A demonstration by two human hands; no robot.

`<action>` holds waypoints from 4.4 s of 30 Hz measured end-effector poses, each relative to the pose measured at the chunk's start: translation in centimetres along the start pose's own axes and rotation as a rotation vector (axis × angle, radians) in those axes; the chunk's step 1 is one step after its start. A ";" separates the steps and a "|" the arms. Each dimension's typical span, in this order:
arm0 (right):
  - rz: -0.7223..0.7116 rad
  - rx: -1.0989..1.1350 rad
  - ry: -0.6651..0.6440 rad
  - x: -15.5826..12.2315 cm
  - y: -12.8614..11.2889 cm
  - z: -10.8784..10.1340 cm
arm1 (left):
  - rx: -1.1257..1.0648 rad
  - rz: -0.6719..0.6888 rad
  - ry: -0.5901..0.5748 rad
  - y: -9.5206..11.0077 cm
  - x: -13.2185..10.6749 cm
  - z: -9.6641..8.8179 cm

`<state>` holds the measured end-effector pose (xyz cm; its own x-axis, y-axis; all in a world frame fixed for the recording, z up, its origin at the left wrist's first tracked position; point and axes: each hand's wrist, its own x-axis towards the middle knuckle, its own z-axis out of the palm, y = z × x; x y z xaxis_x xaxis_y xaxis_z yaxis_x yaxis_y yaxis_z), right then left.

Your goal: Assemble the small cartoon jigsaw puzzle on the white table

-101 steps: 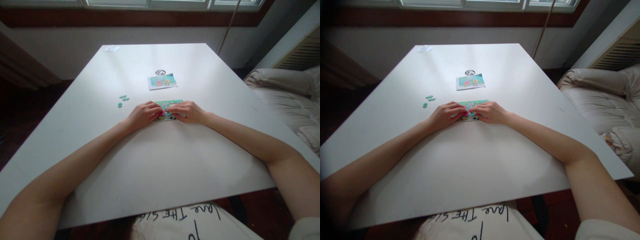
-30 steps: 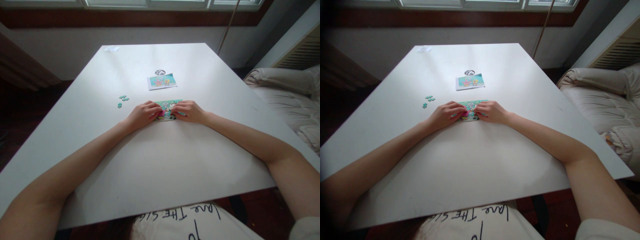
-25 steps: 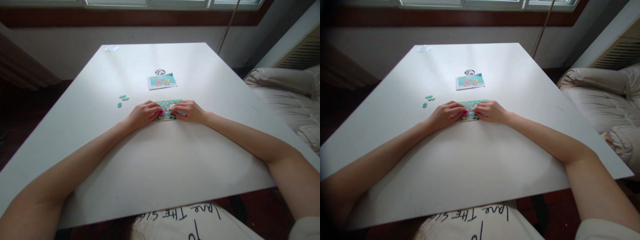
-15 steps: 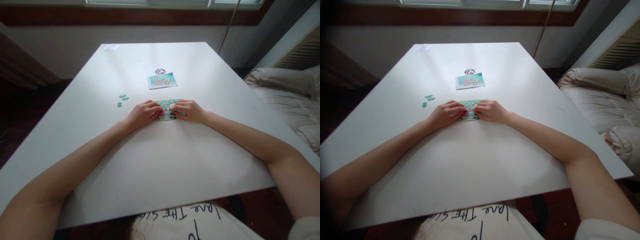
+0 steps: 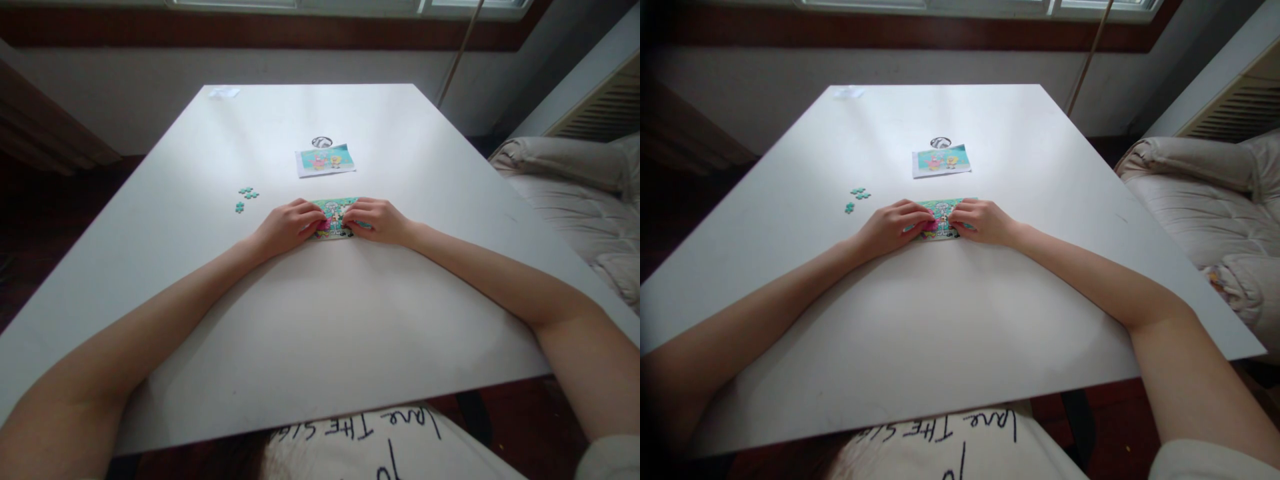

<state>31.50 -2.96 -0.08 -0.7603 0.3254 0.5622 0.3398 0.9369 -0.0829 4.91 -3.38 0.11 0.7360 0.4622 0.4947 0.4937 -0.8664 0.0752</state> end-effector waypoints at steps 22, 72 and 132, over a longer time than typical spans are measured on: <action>0.013 0.000 0.007 0.0 0.1 0.1 | -0.030 -0.017 -0.003 0.1 -0.1 -0.1; -0.001 -0.004 0.025 0.0 0.1 0.1 | -0.007 0.003 0.008 0.0 -0.1 0.0; 0.081 -0.026 0.009 -0.2 0.1 0.2 | -0.021 -0.036 -0.014 0.1 0.0 -0.1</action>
<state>31.59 -2.86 -0.36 -0.7248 0.3986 0.5619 0.4141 0.9039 -0.1070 4.89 -3.47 0.22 0.7242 0.4956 0.4794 0.5104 -0.8528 0.1106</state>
